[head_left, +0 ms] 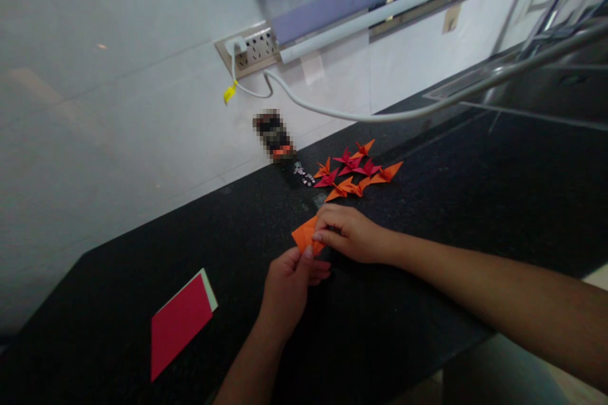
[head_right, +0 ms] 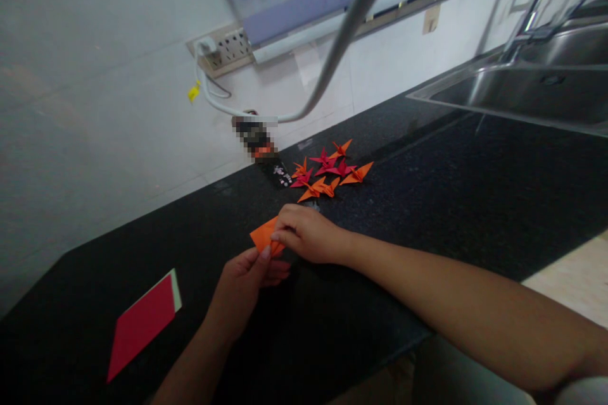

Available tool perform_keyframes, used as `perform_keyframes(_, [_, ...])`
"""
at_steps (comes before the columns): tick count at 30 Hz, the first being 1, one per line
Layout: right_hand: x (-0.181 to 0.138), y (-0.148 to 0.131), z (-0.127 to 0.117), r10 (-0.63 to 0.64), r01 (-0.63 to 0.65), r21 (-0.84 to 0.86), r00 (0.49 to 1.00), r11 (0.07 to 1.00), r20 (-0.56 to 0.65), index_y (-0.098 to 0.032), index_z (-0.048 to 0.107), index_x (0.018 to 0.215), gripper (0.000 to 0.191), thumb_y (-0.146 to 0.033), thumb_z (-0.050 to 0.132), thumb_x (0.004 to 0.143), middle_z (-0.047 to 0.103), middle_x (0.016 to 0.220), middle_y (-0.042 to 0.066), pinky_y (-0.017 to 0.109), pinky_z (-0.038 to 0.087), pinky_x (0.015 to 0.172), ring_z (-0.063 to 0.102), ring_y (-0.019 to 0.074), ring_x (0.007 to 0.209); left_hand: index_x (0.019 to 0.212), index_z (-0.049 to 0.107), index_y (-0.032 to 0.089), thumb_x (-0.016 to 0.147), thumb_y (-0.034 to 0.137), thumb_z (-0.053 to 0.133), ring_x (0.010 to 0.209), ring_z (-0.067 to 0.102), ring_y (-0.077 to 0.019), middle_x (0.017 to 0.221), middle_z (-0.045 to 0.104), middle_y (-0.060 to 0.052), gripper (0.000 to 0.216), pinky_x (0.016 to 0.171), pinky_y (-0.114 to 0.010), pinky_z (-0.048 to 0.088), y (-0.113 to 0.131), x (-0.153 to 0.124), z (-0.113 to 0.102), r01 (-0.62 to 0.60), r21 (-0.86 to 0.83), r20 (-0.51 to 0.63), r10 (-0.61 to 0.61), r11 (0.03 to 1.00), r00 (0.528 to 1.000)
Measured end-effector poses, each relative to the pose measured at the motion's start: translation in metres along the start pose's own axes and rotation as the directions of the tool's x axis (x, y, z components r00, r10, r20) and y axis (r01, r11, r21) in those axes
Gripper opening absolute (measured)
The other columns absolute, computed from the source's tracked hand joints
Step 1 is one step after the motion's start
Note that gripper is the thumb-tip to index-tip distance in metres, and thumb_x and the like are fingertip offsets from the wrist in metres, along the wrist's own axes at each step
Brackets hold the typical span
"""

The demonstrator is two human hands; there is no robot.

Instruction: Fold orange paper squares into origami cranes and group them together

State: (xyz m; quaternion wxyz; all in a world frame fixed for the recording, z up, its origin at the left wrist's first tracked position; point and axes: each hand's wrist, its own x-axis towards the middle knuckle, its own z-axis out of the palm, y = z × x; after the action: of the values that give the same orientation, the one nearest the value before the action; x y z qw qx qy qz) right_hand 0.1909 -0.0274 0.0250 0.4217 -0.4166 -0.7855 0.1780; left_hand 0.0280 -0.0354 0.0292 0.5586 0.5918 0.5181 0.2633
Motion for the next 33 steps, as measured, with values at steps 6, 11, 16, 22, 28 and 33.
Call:
perform_keyframes(6, [0.0004,0.0000,0.0013,0.028,-0.028,0.008,1.000,1.000,-0.014,-0.013,0.056,0.065,0.013,-0.017,0.054,0.078,0.052,0.067,0.002,0.022,0.037,0.060,0.048,0.0109,0.066,0.079,0.060,0.012,0.075,0.043,0.052,0.057,0.062,-0.0147,0.066,0.068,-0.007,0.033,0.053,-0.024,0.047,-0.0007,0.0002,-0.0013,-0.032,0.109,-0.008,0.033,0.993,0.999])
perform_keyframes(11, [-0.0007,-0.0001,0.0026,0.077,-0.076,0.033,0.997,0.997,-0.018,-0.014,0.056,0.064,0.014,-0.018,0.054,0.078,0.052,0.067,0.001,0.022,0.037,0.059,0.048,0.0103,0.065,0.073,0.059,0.012,0.075,0.039,0.052,0.051,0.060,-0.0131,0.059,0.066,-0.005,0.029,0.050,-0.022,0.046,0.0013,-0.0014,-0.0013,-0.034,0.113,-0.035,0.038,0.993,0.999])
perform_keyframes(16, [-0.0005,-0.0011,0.0041,0.174,-0.171,0.080,0.984,0.982,-0.028,-0.014,0.053,0.061,0.015,-0.018,0.056,0.075,0.051,0.065,0.000,0.022,0.036,0.058,0.047,0.0095,0.062,0.068,0.058,0.012,0.077,0.038,0.049,0.048,0.059,-0.0115,0.056,0.065,-0.004,0.028,0.048,-0.021,0.045,0.0031,-0.0028,0.0002,-0.037,0.109,-0.035,0.041,0.993,0.999])
perform_keyframes(22, [0.0003,0.0019,0.0080,0.395,-0.364,0.457,0.918,0.812,0.030,-0.017,0.045,0.092,0.034,-0.018,0.064,0.065,0.043,0.062,-0.007,0.018,0.034,0.046,0.042,0.0056,0.051,0.069,0.057,0.013,0.079,0.036,0.048,0.047,0.057,-0.0100,0.053,0.062,-0.001,0.027,0.048,-0.020,0.044,0.0020,-0.0032,-0.0010,-0.060,0.123,-0.030,0.064,0.991,0.998])
perform_keyframes(28, [0.0010,0.0042,0.0083,0.360,-0.544,0.603,0.839,0.583,0.408,-0.015,0.047,0.074,0.025,-0.026,0.066,0.063,0.050,0.057,-0.007,0.016,0.037,0.039,0.045,0.0044,0.044,0.069,0.056,0.014,0.078,0.041,0.048,0.047,0.055,-0.0103,0.052,0.059,0.001,0.030,0.048,-0.020,0.043,0.0019,-0.0047,-0.0011,-0.111,0.149,0.023,0.109,0.983,0.994])
perform_keyframes(33, [0.0004,0.0038,0.0072,0.368,-0.567,0.647,0.824,0.510,0.432,-0.014,0.049,0.071,0.028,-0.029,0.070,0.059,0.054,0.057,-0.005,0.015,0.036,0.038,0.045,0.0037,0.042,0.069,0.057,0.015,0.079,0.044,0.045,0.049,0.055,-0.0116,0.054,0.059,0.000,0.032,0.050,-0.022,0.042,0.0015,-0.0050,-0.0012,-0.162,0.209,0.031,0.159,0.964,0.987])
